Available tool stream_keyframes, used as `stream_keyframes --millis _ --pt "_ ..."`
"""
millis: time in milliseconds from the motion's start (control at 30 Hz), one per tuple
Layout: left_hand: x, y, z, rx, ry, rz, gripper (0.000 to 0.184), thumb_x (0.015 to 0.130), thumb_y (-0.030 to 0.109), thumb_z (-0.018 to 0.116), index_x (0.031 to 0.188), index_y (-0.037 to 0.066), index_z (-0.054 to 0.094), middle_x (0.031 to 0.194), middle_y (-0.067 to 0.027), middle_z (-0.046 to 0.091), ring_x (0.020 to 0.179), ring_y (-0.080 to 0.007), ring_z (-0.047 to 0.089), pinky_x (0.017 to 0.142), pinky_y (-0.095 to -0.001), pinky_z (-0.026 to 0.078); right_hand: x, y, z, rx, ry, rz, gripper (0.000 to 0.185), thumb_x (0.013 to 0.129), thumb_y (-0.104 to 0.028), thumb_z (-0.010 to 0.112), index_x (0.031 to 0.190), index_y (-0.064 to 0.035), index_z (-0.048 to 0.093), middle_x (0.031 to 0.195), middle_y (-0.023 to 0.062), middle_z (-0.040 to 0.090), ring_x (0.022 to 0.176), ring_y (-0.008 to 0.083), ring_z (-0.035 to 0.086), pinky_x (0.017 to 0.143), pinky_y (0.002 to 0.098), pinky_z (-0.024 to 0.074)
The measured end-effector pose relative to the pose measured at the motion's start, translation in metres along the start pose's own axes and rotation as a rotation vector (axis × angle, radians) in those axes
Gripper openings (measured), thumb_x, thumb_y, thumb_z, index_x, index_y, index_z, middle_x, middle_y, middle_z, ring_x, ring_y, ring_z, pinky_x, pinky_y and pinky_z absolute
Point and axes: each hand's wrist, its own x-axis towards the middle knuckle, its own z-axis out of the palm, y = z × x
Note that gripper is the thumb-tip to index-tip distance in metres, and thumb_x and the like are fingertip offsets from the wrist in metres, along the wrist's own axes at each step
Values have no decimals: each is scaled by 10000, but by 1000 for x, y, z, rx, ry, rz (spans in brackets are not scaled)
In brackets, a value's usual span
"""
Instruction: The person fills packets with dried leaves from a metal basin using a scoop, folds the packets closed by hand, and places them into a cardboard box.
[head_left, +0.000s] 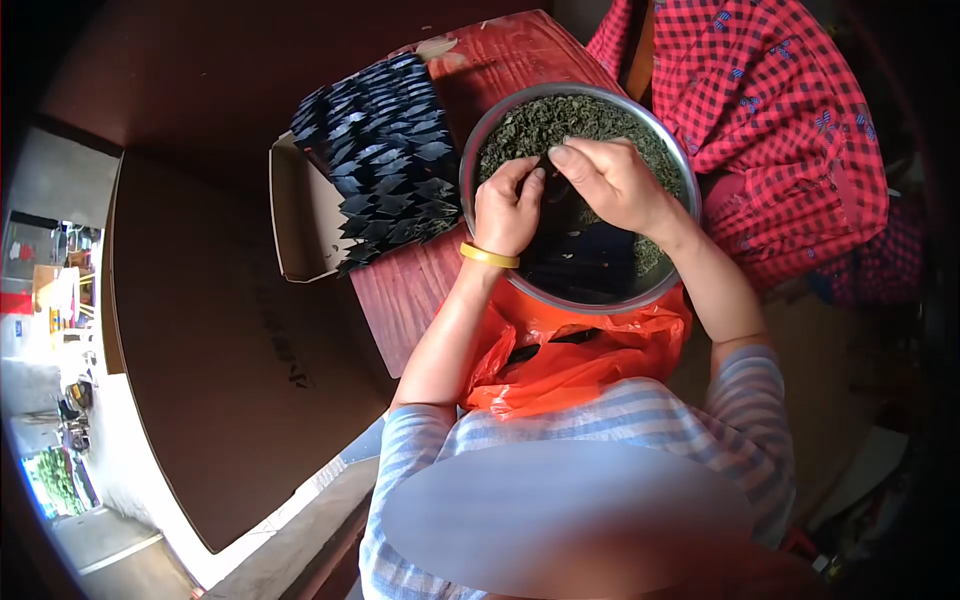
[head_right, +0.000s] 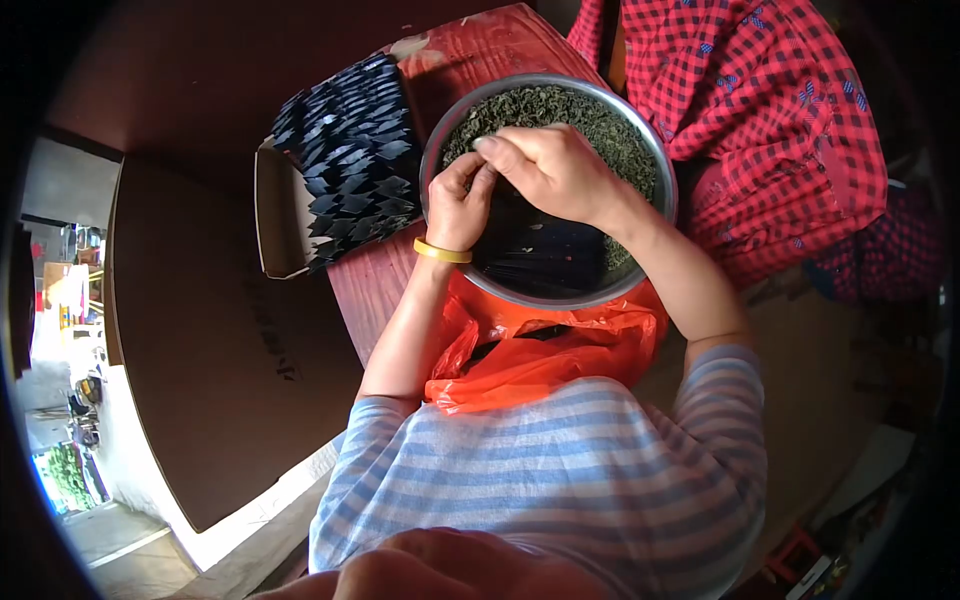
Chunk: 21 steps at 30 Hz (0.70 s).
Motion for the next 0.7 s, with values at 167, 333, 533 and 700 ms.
stream_keyframes --millis 167,333,533,700 --pt "-4 -2 1 -15 48 -29 164 906 92 647 1013 -25 687 886 -160 702 792 -215 688 719 -312 528 -11 63 -9 1148 -173 248 292 1018 -295 508 843 -85 609 706 25 622 662 188 637 571 299 483" --pt "-1 5 -1 -8 36 -45 163 925 92 653 1033 -27 681 818 -35 649 735 -101 576 672 -242 474 -24 79 -7 1463 327 552 331 1015 -367 489 1024 -69 633 931 72 695 888 232 681 779 343 539" --pt "-2 11 -3 35 13 -76 178 925 98 643 1052 -20 681 824 -95 684 728 -119 626 691 -261 504 -27 70 -6 1440 359 515 434 1012 -382 476 1240 -27 578 1230 158 633 1175 303 596 987 411 482" --pt "-1 11 -3 35 1 -80 177 931 101 639 1055 -20 680 824 -89 684 732 -117 624 691 -259 502 -29 69 -8 1494 327 468 500 1017 -394 453 1320 -3 529 1322 189 582 1257 335 539 1053 438 441"
